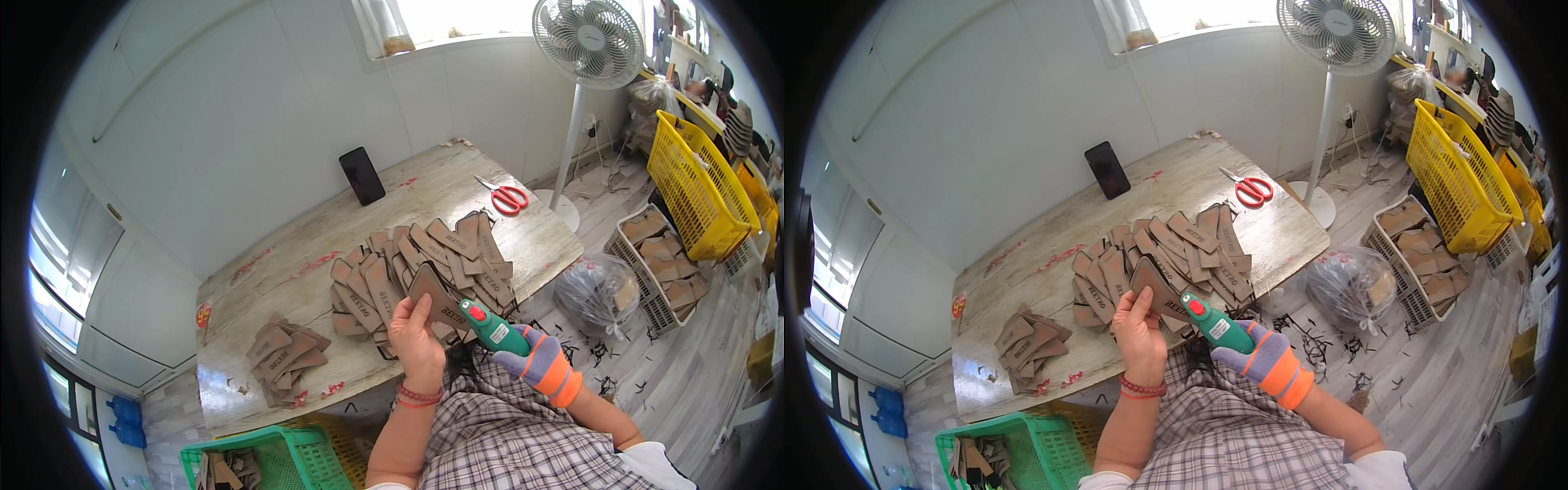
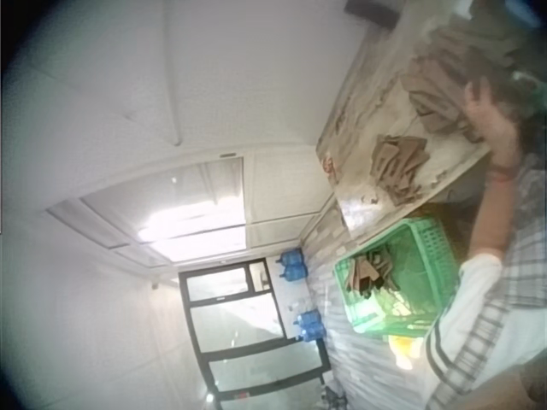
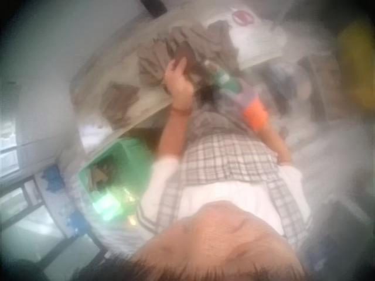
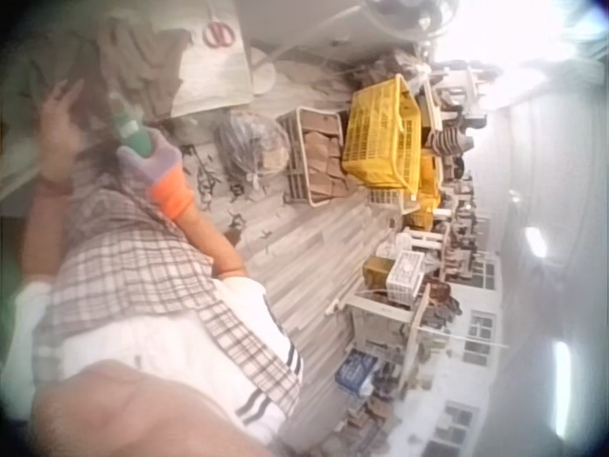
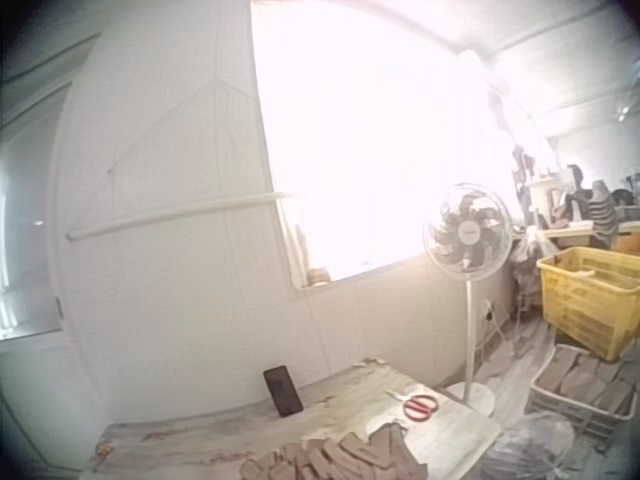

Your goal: The person applies hot glue to the edges of small cardboard pieces using a glue gun, then presses them together to form stacked assemblies. The person handles the pieces one at a time, repeatedly picking up, gluing, and stacking them on the table.

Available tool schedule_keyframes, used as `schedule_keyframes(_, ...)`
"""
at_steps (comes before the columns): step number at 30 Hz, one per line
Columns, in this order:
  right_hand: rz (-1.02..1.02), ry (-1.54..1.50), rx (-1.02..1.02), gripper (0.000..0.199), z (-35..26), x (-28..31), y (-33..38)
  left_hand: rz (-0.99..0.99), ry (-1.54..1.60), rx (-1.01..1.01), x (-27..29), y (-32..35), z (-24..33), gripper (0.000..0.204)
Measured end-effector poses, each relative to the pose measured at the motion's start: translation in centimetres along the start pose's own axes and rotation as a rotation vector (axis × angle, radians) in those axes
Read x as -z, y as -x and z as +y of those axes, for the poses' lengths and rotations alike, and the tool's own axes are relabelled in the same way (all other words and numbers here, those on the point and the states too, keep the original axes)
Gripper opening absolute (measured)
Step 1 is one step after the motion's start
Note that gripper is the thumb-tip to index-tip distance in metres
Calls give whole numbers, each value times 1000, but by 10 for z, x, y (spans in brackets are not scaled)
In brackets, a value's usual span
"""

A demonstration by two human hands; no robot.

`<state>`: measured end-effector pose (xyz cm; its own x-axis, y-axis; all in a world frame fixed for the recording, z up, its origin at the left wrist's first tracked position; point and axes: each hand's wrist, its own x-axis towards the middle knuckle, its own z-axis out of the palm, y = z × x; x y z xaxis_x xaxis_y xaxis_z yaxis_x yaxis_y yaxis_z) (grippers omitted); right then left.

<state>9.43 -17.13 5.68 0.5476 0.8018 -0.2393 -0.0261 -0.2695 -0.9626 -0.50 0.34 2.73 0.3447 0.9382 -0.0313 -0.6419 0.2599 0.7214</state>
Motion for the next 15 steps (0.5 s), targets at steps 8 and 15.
schedule_keyframes(8,11,-56,4,51,6,0,-3,19,71,137,-2,4,-17,9)
schedule_keyframes(15,26,-36,26,52,8,3,-4,-35,54,206,3,19,-29,6)
